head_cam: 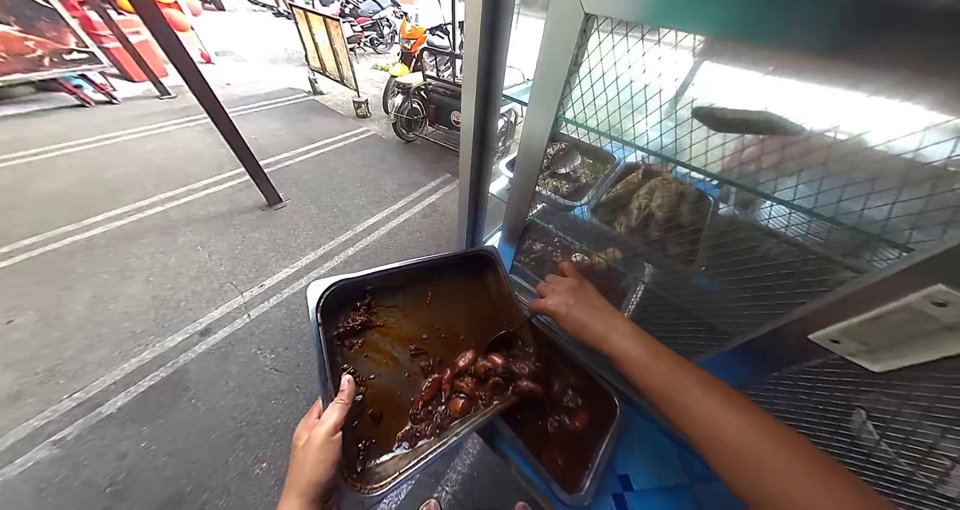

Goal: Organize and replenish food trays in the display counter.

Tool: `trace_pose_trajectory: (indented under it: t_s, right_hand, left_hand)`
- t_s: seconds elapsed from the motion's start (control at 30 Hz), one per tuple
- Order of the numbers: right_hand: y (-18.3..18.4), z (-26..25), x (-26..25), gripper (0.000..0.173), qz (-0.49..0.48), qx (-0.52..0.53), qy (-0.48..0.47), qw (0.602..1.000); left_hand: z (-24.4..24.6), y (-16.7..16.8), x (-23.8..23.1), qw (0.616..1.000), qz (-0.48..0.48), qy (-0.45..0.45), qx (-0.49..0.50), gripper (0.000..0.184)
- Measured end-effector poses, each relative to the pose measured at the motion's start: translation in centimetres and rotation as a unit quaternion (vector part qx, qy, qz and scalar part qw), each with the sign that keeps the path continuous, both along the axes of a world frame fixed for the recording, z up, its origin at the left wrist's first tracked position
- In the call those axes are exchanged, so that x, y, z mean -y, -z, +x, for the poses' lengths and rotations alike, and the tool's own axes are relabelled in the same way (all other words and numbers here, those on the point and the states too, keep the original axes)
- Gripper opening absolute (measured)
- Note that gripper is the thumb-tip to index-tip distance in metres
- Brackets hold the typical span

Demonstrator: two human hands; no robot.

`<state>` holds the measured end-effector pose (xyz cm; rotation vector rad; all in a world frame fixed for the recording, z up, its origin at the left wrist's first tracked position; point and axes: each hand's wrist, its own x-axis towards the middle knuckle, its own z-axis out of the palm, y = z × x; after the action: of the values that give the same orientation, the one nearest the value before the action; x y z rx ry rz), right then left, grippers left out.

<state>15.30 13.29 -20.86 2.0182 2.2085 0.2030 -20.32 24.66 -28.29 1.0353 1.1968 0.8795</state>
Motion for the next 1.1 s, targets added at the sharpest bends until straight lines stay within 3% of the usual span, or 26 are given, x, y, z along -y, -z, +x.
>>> trace_pose_trajectory:
  t_s: [0.13, 0.47, 0.6, 0.77, 0.93, 1.1]
  right_hand:
    - [0.4, -0.2, 1.1, 0.018, -0.034, -0.001, 0.004, 0.999]
    - [-2.5, 0.0, 5.7, 0.014, 0.050, 0.042, 0.016, 0.998]
    - [-3.0, -0.2, 5.9, 0.018, 0.137, 0.045, 0.005, 0.990]
    - [-1.7, -3.1, 2.8, 0.036, 0.247, -0.076, -0.049, 0.965]
    - [0.9, -6.6, -0.2, 0.048, 0.201, -0.161, -0.108, 0.960]
    - [1.3, -5.9, -0.2, 0.030, 0.157, -0.111, -0.144, 0.971]
  left_hand:
    - [0.5, -0.3, -0.4, 0.999, 0.030, -0.001, -0.015, 0.034]
    - [0.7, -0.4, -0.8, 0.998, 0.059, 0.009, -0.023, 0.035]
    - [0.6, -0.4, -1.2, 0.999, 0.040, 0.007, -0.012, 0.038]
    - [1.0, -0.6, -1.0, 1.000, 0.022, 0.014, 0.007, 0.040]
    - [0.9, -0.5, -0.5, 1.000, 0.007, 0.020, 0.018, 0.040]
    - [0.1, 0.0, -0.5, 0.999, 0.001, 0.028, 0.026, 0.040]
